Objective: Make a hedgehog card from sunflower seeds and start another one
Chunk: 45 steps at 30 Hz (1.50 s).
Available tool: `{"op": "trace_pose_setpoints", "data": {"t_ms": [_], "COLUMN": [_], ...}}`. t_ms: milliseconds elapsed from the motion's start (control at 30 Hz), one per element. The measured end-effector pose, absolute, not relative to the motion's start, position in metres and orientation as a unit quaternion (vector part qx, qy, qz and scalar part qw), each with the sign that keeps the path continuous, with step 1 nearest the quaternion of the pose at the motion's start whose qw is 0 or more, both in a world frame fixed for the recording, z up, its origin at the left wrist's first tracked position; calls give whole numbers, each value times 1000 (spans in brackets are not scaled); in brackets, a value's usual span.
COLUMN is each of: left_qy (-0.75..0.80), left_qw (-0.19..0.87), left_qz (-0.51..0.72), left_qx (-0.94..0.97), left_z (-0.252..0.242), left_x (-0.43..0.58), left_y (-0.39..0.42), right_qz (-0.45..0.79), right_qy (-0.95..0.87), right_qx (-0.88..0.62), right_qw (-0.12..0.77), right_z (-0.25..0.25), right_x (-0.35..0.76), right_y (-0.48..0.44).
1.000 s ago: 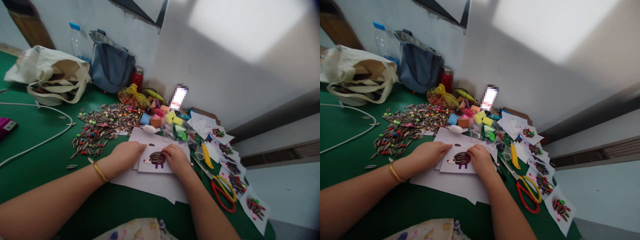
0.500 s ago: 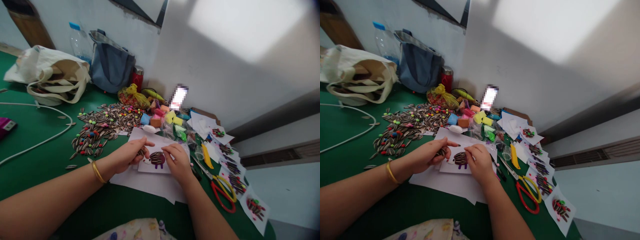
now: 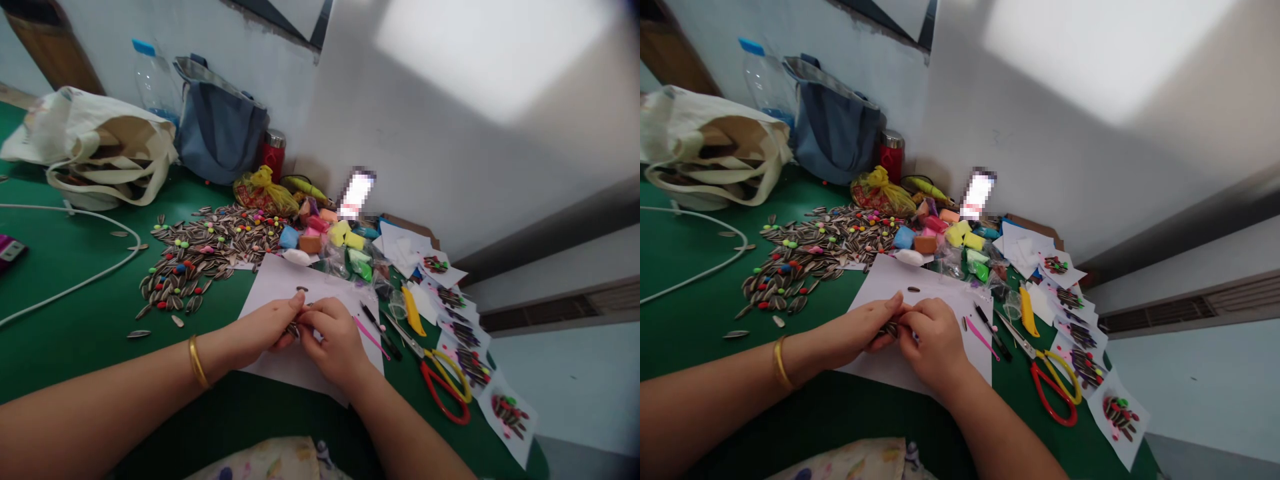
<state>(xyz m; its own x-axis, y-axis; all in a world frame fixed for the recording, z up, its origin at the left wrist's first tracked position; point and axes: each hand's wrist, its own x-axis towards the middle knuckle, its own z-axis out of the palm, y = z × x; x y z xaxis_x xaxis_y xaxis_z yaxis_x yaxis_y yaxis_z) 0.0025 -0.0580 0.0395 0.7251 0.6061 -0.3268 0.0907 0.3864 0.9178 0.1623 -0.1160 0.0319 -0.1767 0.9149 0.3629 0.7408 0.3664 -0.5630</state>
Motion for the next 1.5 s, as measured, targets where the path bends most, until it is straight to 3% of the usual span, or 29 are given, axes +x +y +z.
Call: {"op": "trace_pose_setpoints", "data": {"t_ms": [233, 533, 633, 767, 900, 1167, 1500], "left_qy": [337, 333, 337, 385, 418, 411, 417], "left_qw": [789, 746, 682, 512, 364, 242, 220], "left_qz": [150, 143, 147, 177, 72, -33, -74], "left_qx": [491, 559, 632, 747, 829, 878, 879], "left_z": [34, 35, 36, 36, 36, 30, 28], "left_x": [1, -2, -3, -10, -18, -18, -16], "left_y": [-54, -50, -43, -28, -18, -23, -21], "right_qz": [56, 185, 180, 136, 145, 99, 39], "right_qy": [-749, -720, -723, -699, -706, -752, -770], "right_qx": [-553, -528, -526, -583, -620, -608, -598], "right_qw": [362, 411, 410, 390, 312, 235, 221], "right_z": [36, 38, 38, 36, 32, 26, 15], "right_x": [172, 179, 188, 213, 232, 225, 220], "right_y": [-115, -113, -110, -105, -101, -99, -97]}}
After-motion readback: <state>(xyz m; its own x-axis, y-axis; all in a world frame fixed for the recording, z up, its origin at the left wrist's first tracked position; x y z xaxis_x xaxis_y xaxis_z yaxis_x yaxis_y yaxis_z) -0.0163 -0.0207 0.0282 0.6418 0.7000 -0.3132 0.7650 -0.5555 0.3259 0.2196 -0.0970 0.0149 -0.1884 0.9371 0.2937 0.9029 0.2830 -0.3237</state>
